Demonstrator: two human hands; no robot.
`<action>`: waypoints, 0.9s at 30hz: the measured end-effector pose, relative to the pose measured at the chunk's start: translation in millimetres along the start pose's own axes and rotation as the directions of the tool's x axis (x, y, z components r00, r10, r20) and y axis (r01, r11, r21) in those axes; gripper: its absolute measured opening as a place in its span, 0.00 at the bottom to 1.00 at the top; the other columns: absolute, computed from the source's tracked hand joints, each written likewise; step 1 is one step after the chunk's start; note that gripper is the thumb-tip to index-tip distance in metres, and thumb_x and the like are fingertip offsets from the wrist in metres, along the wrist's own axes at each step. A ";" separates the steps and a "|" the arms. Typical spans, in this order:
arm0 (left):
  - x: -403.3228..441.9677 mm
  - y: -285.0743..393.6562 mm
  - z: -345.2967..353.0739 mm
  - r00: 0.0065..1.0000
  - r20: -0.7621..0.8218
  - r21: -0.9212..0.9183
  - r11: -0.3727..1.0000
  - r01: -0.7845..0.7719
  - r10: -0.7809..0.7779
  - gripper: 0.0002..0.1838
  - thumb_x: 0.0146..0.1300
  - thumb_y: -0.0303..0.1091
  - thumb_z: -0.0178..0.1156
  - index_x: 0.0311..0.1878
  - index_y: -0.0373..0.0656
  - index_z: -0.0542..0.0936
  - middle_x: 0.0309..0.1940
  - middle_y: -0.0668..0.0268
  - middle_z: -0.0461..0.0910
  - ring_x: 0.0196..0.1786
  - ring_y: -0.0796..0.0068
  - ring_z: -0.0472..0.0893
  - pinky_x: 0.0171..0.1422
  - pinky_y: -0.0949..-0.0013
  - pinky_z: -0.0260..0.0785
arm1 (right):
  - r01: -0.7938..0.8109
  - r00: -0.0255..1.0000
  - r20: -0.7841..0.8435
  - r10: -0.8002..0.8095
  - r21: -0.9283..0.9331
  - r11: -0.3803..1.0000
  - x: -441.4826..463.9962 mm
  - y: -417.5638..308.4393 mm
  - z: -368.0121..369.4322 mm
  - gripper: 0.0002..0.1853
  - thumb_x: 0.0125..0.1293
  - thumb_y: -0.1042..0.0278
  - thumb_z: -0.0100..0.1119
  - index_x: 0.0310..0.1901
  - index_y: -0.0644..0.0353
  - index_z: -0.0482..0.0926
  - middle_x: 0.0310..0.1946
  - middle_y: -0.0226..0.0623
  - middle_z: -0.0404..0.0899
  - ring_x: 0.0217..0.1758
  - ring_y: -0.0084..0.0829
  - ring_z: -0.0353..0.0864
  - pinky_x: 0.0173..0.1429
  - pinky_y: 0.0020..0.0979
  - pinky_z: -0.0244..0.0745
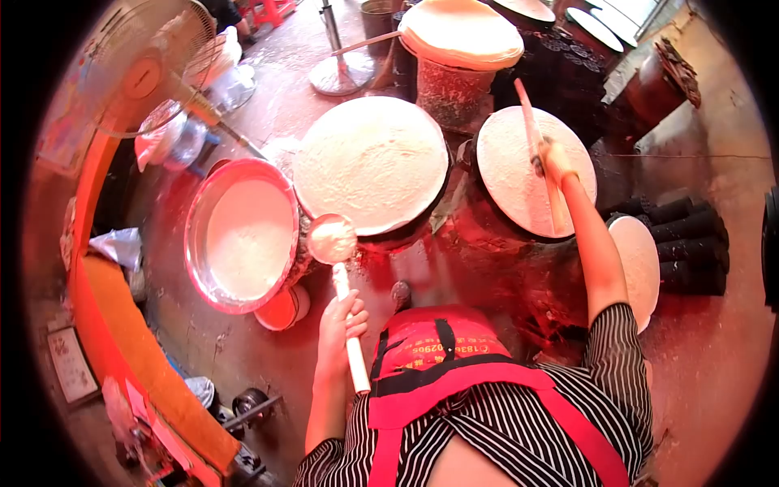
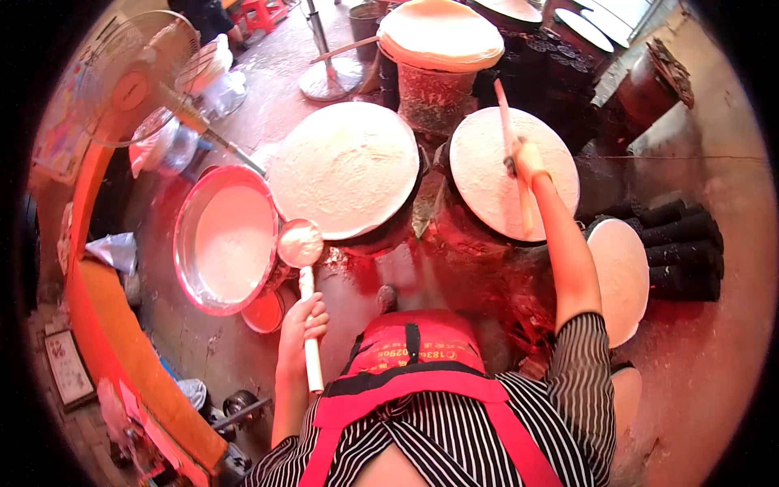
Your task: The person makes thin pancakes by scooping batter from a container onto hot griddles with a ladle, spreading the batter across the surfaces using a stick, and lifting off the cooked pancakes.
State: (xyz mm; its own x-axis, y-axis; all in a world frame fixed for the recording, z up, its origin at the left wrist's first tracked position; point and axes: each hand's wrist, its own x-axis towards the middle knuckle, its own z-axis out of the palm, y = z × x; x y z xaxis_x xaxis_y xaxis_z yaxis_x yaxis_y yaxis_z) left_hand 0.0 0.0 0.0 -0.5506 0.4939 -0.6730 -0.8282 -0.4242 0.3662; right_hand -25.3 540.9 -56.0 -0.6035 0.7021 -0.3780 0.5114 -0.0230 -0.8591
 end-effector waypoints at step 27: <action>52.3 41.5 122.8 0.887 0.196 -0.024 0.903 0.430 -0.417 0.10 0.73 0.29 0.40 0.49 0.32 0.64 0.26 0.68 0.59 0.19 0.86 0.59 0.15 0.84 0.55 | 0.084 0.541 -0.822 -0.177 -0.156 0.984 -147.8 210.9 -28.1 0.20 0.68 0.69 0.52 0.62 0.58 0.70 0.59 0.43 0.71 0.58 0.34 0.76 0.55 0.28 0.70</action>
State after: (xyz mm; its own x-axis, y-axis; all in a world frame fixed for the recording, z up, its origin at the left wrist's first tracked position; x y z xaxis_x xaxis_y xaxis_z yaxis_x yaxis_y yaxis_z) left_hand -76.0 101.5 59.0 -0.1637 0.7643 -0.6237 -0.9817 -0.1888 0.0263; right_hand 188.9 452.2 -171.6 0.0864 0.9691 0.2312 0.5479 0.1476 -0.8234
